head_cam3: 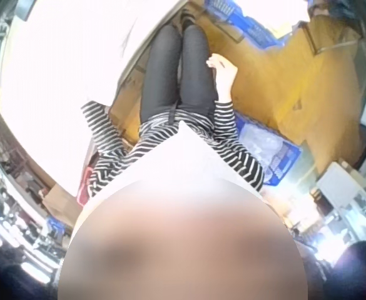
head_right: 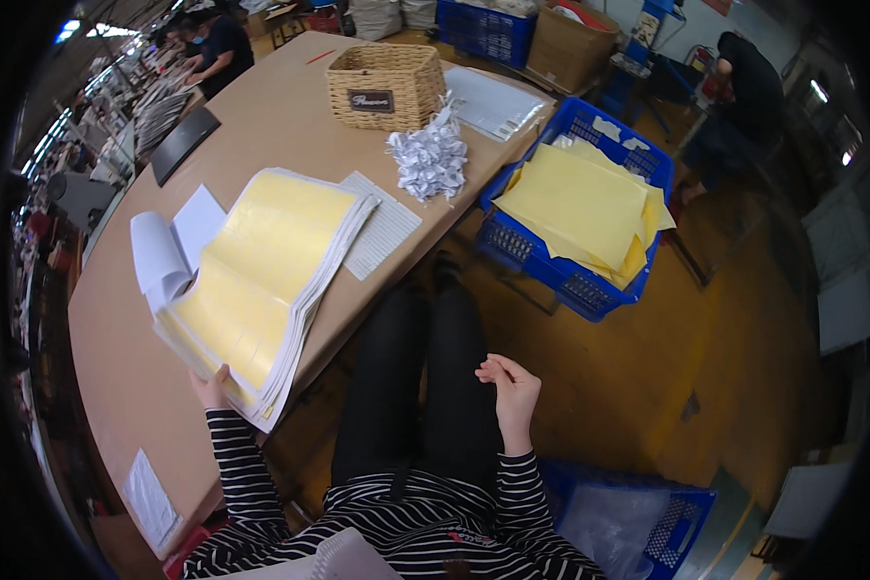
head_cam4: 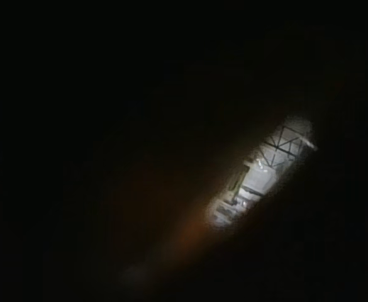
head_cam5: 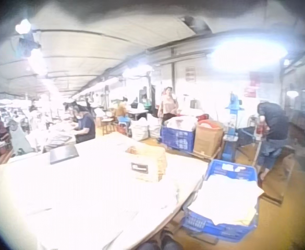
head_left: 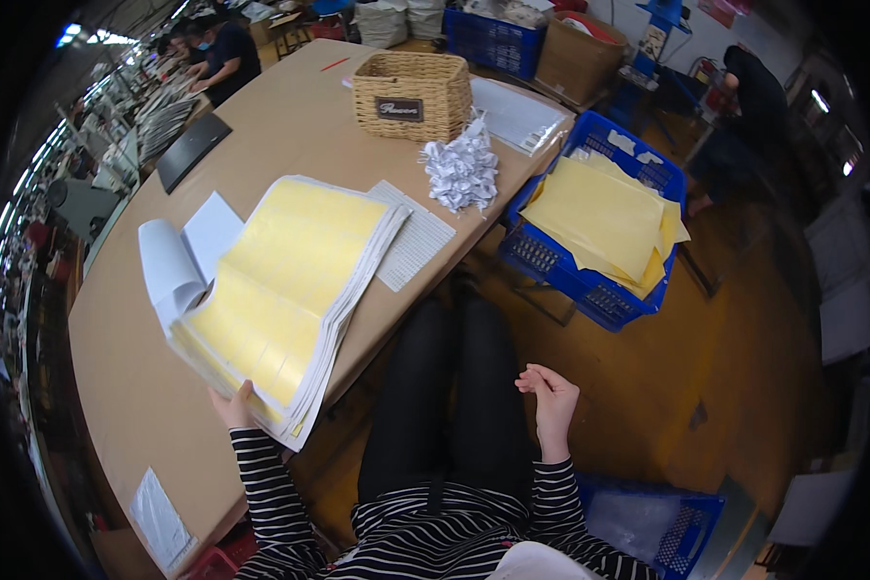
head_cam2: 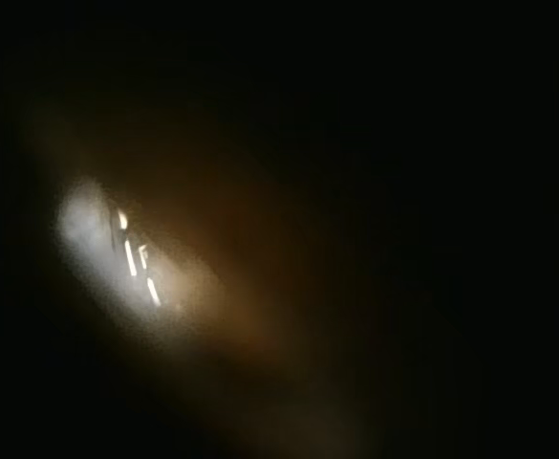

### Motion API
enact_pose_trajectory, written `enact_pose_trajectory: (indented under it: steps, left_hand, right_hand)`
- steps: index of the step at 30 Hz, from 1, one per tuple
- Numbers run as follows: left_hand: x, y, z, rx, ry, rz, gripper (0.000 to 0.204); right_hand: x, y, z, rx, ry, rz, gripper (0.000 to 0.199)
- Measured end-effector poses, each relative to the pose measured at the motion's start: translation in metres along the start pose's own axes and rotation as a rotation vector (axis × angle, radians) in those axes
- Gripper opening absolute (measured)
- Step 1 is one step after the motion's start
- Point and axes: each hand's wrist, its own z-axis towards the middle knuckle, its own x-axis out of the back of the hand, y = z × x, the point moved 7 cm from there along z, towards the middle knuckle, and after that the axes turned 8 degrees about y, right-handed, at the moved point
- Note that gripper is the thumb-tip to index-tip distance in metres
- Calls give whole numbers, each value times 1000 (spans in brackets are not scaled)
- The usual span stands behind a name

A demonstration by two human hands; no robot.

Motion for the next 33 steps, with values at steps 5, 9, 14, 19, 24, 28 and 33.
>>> enact_pose_trajectory:
  steps: [5, 9, 14, 19, 24, 28, 33]
  left_hand:
    - [10, 35, -5, -98, 75, -154, 62]
    - [41, 56, 13, -61, 55, -239, 56]
    - [126, 53, 22, -30, 43, -218, 55]
    - [224, -1, 7, 80, 125, -164, 62]
    - [341, -58, -11, 184, 198, 24, 62]
    - [433, -59, 7, 144, 286, 234, 65]
    - [505, -48, 50, 79, 157, 451, 78]
  right_hand:
    - [-4, -26, -6, 170, -38, -29, 17]
    - [5, -33, -9, 180, -11, 20, 18]
    - [20, -18, -16, 85, 15, 95, 16]
    - [19, -7, -17, 53, 12, 52, 7]
    - [-4, -14, -11, 25, 20, 66, 4]
    - [-37, -33, -10, 78, -60, 67, 3]
    - [-62, -47, -12, 114, -77, -3, 10]
